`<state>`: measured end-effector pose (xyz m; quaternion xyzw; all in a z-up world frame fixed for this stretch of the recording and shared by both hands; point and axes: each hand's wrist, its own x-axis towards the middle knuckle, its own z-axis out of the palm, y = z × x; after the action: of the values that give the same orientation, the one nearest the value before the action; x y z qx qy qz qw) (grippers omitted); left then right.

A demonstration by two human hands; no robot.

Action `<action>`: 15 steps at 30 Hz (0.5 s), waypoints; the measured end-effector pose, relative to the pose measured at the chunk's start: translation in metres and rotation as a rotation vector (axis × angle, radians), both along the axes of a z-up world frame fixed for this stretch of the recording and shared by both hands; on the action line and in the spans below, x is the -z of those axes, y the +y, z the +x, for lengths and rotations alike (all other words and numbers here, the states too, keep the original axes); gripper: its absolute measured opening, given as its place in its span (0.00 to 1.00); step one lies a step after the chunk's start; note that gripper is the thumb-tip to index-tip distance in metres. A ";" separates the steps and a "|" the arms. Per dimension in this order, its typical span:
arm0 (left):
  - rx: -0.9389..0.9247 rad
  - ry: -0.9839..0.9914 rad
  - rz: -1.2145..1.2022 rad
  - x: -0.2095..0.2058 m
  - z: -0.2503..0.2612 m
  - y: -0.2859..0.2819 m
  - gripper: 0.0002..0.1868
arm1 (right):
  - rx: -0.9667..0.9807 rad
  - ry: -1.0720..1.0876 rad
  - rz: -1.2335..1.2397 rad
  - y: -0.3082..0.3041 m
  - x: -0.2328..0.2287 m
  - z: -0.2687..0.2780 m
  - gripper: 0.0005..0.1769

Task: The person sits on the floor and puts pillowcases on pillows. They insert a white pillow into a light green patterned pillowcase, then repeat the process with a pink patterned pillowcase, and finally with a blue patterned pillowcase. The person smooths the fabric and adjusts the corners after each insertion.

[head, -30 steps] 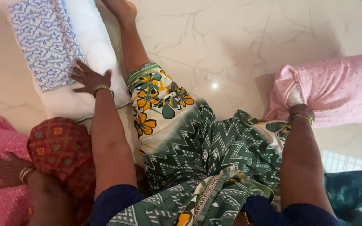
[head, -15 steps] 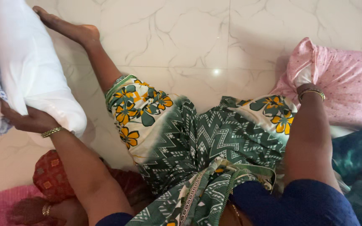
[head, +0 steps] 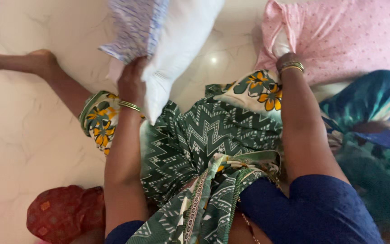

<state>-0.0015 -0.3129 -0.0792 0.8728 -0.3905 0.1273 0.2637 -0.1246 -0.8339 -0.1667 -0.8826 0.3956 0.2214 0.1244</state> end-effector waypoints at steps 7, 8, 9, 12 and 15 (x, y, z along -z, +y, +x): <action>-0.066 0.238 0.468 0.094 -0.079 -0.105 0.13 | 0.149 0.084 0.042 0.009 -0.009 -0.060 0.34; -0.132 0.291 0.456 0.098 -0.078 -0.108 0.12 | 0.163 0.078 0.036 0.012 -0.010 -0.065 0.34; -0.155 0.311 0.398 0.100 -0.071 -0.106 0.15 | 0.158 0.066 0.028 0.017 -0.010 -0.064 0.35; -0.281 0.417 0.293 0.095 -0.039 -0.099 0.19 | 0.158 -0.010 -0.029 0.020 -0.017 -0.056 0.36; -0.454 0.583 0.345 0.090 -0.022 -0.092 0.18 | 0.130 -0.118 -0.096 0.031 -0.015 -0.054 0.38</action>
<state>-0.0233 -0.4051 -0.1695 0.9678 -0.1124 -0.1377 0.1783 -0.1788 -0.8028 -0.1518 -0.8715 0.4543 0.1412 0.1191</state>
